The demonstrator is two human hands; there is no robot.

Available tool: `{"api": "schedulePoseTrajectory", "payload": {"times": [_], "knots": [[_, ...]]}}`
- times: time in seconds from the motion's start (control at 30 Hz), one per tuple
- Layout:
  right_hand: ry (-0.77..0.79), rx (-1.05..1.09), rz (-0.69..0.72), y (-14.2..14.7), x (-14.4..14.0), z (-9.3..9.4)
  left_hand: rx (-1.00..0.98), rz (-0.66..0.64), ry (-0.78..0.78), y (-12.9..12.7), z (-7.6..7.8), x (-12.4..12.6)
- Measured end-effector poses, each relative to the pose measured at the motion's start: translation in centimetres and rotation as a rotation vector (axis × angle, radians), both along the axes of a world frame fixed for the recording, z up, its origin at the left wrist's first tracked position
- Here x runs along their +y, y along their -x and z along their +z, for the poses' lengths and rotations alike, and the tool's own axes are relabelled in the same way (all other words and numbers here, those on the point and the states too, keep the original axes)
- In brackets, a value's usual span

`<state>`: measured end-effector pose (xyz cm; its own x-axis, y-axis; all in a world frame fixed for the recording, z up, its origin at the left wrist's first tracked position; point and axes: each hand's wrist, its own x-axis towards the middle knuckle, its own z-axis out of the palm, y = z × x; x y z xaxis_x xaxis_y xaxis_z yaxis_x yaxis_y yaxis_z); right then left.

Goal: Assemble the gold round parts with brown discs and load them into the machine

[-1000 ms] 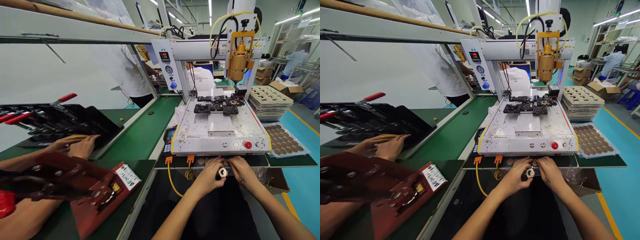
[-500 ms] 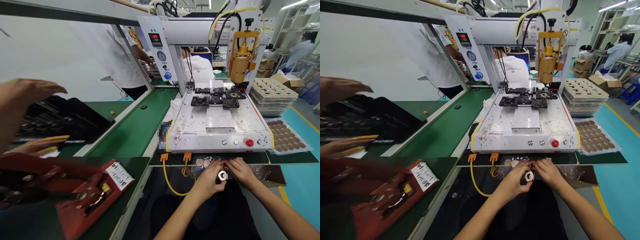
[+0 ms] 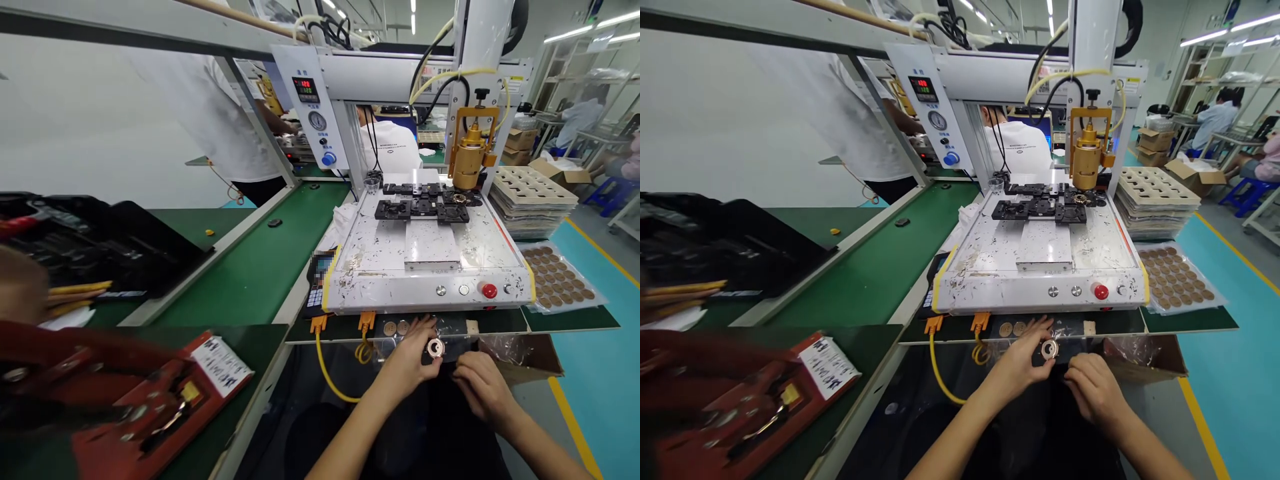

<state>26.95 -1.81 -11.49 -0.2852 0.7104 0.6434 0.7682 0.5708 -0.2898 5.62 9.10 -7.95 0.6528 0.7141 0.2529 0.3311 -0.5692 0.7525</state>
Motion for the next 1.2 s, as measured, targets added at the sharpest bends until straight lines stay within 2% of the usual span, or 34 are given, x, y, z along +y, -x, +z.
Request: {"api": "schedulePoseTrajectory", "payload": {"times": [0.13, 0.23, 0.3, 0.43, 0.6, 0.67, 0.8, 0.9, 0.97, 1.0, 1.13, 1.2], "knots": [[0.092, 0.049, -0.089, 0.8, 1.7, 0.3, -0.011, 0.045, 0.025, -0.6, 0.8, 1.5], [0.119, 0.045, -0.169, 1.0, 3.4, 0.0, -0.017, 0.013, 0.014, 0.4, 1.4, 1.9], [0.128, 0.064, -0.207, 0.9, 4.2, -0.2, -0.030, -0.003, -0.030, 1.4, 1.3, 1.6], [0.160, 0.226, -0.169, 0.4, 4.6, 0.1, 0.000, 0.004, -0.151, 1.8, 0.6, 0.4], [0.190, 0.528, -0.299, -0.9, 3.4, 1.9, 0.069, 0.081, -0.266, 0.0, 0.9, 0.3], [0.295, 0.624, -0.346, -1.4, 2.8, 2.9, 0.095, 0.090, -0.286, -0.4, 1.3, 0.5], [0.580, 0.804, -0.310, -2.0, 2.1, 4.7, 0.102, 0.123, -0.339, -0.6, 1.7, 0.4], [0.621, 0.828, -0.272, -1.7, 2.0, 6.3, 0.051, 0.146, -0.321, -0.5, 2.1, -0.1], [0.601, 0.811, -0.240, -1.1, 2.0, 7.5, -0.019, 0.149, -0.208, -0.2, 2.7, -0.7], [0.598, 0.804, -0.220, -0.7, 2.0, 8.1, -0.069, 0.147, -0.098, 0.1, 3.0, -1.1], [0.720, 0.961, -0.124, 1.0, 2.2, 9.7, -0.410, 0.160, 0.583, 1.4, 4.4, -3.2], [0.813, 1.072, -0.063, 1.8, 2.4, 10.1, -0.581, 0.210, 0.855, 2.2, 5.2, -4.3]]}}
